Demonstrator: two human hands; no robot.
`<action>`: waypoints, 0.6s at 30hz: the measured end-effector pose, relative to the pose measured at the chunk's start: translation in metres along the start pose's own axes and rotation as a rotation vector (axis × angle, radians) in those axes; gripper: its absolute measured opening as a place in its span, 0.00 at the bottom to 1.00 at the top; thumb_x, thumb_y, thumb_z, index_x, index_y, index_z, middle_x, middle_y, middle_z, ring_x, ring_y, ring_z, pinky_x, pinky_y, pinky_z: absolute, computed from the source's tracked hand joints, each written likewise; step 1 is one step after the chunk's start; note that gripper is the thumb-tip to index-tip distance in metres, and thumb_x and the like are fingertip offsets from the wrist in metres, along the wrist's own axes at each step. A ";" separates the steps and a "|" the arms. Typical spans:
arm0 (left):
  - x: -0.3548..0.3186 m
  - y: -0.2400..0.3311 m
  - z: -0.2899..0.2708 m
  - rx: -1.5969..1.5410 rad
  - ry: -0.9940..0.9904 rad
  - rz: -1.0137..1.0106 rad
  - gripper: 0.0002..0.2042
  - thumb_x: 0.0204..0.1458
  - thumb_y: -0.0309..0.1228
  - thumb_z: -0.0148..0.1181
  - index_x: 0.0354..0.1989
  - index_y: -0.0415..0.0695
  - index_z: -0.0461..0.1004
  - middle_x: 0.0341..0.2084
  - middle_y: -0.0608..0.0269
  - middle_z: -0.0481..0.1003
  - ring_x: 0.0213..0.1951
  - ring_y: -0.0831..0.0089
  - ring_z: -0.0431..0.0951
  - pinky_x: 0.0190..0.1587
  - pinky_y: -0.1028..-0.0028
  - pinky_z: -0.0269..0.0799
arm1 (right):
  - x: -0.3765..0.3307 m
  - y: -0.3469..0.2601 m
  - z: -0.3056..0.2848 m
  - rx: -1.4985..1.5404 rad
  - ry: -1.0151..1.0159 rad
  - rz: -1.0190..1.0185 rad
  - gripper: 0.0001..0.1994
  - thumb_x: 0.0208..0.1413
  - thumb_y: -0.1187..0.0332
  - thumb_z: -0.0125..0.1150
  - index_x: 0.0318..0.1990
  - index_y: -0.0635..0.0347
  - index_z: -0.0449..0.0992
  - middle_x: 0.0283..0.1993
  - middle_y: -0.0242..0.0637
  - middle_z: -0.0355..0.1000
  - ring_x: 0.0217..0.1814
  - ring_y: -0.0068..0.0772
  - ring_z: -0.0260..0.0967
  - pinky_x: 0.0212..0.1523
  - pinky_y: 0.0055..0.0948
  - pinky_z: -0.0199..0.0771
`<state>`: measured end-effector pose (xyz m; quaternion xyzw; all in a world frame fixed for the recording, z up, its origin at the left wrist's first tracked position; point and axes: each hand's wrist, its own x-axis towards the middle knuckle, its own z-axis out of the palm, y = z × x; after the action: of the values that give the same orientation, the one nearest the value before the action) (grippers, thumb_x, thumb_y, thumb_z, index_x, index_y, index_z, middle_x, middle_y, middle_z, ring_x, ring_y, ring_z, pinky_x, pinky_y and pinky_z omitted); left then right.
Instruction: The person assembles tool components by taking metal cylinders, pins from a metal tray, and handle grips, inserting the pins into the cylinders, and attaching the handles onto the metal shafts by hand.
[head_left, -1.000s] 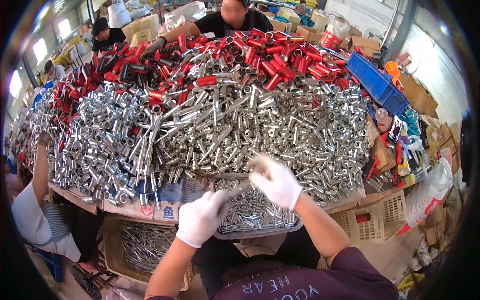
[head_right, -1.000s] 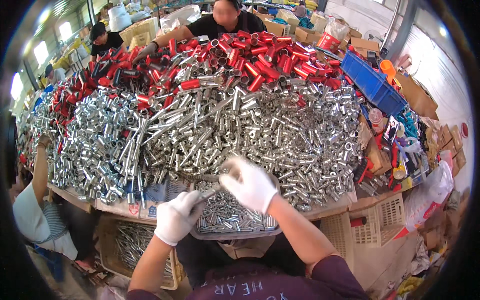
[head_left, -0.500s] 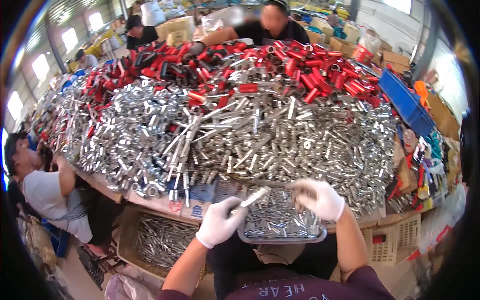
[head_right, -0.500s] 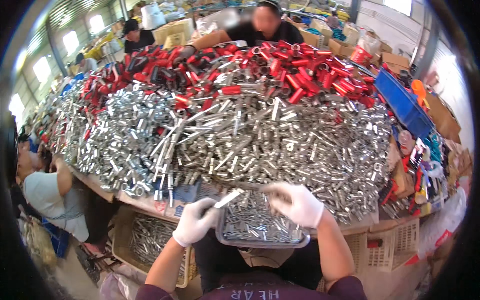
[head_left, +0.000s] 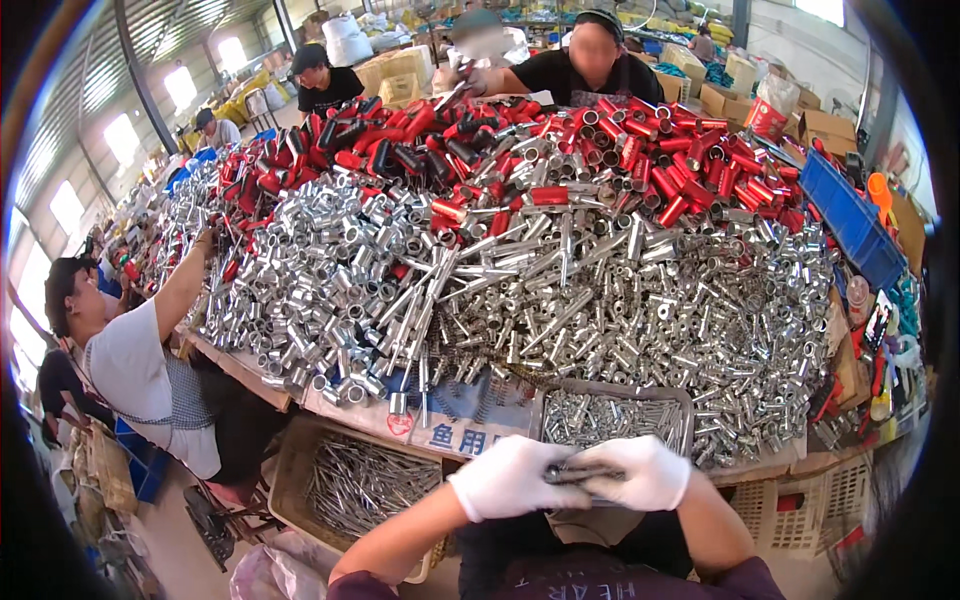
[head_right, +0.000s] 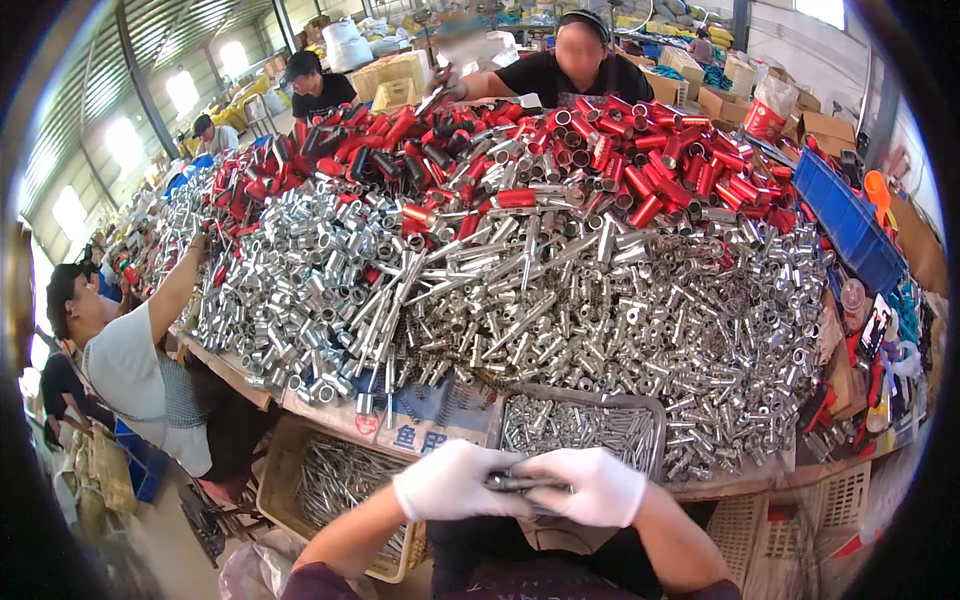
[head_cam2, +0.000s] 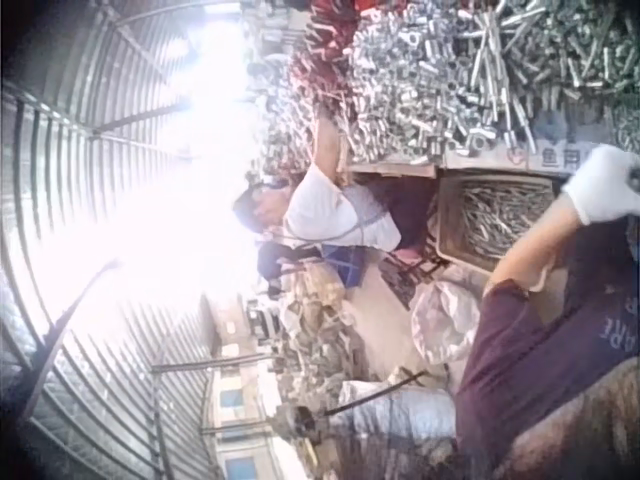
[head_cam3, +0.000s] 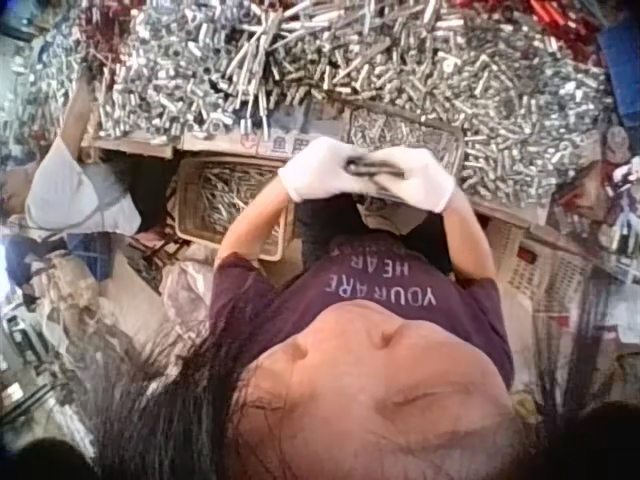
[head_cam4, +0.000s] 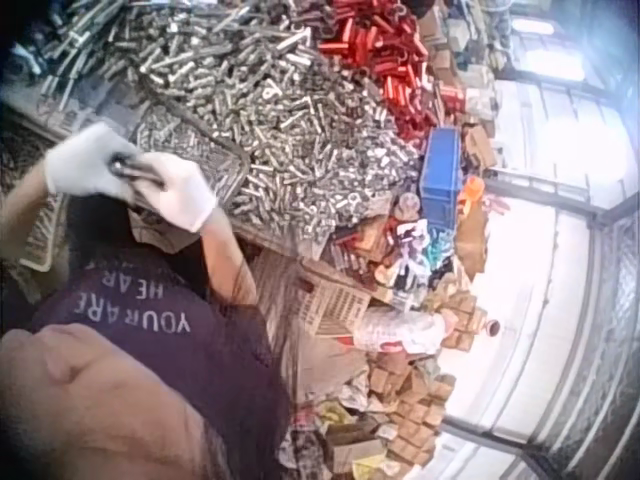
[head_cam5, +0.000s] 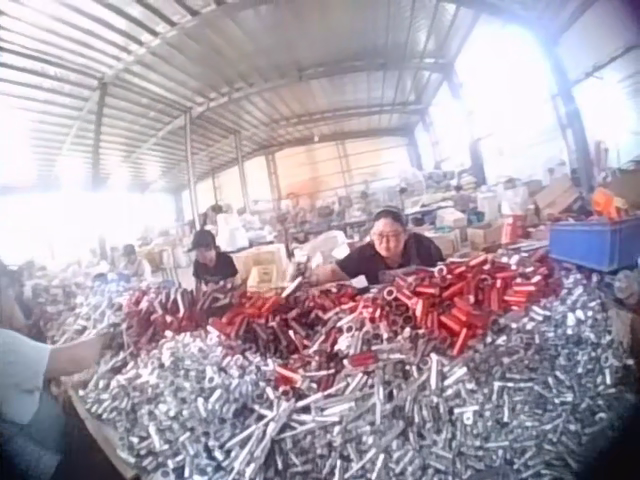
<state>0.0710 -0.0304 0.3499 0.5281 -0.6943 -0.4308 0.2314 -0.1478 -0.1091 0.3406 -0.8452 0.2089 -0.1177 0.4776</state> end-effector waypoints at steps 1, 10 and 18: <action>0.004 -0.003 0.010 0.153 -0.006 -0.052 0.26 0.48 0.44 0.67 0.53 0.45 0.75 0.31 0.43 0.78 0.36 0.46 0.79 0.38 0.60 0.75 | 0.002 0.004 0.005 0.040 -0.002 0.021 0.15 0.55 0.70 0.65 0.50 0.61 0.78 0.44 0.44 0.79 0.45 0.39 0.79 0.47 0.31 0.78; 0.079 -0.037 -0.077 0.272 0.536 -0.035 0.23 0.51 0.48 0.62 0.42 0.38 0.81 0.28 0.47 0.80 0.32 0.59 0.83 0.40 0.65 0.77 | -0.014 0.058 0.018 0.536 0.641 0.315 0.15 0.52 0.76 0.65 0.48 0.69 0.76 0.38 0.42 0.79 0.31 0.15 0.72 0.31 0.19 0.73; 0.212 -0.132 -0.294 0.575 1.035 -0.453 0.19 0.40 0.42 0.65 0.34 0.39 0.80 0.33 0.44 0.80 0.40 0.51 0.82 0.48 0.60 0.75 | -0.009 0.082 0.035 -0.176 0.582 0.277 0.12 0.50 0.66 0.69 0.43 0.56 0.81 0.29 0.39 0.79 0.23 0.32 0.75 0.27 0.27 0.75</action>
<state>0.2988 -0.3410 0.3633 0.8428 -0.4517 0.0459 0.2891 -0.1619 -0.1157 0.2527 -0.7777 0.4587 -0.2697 0.3346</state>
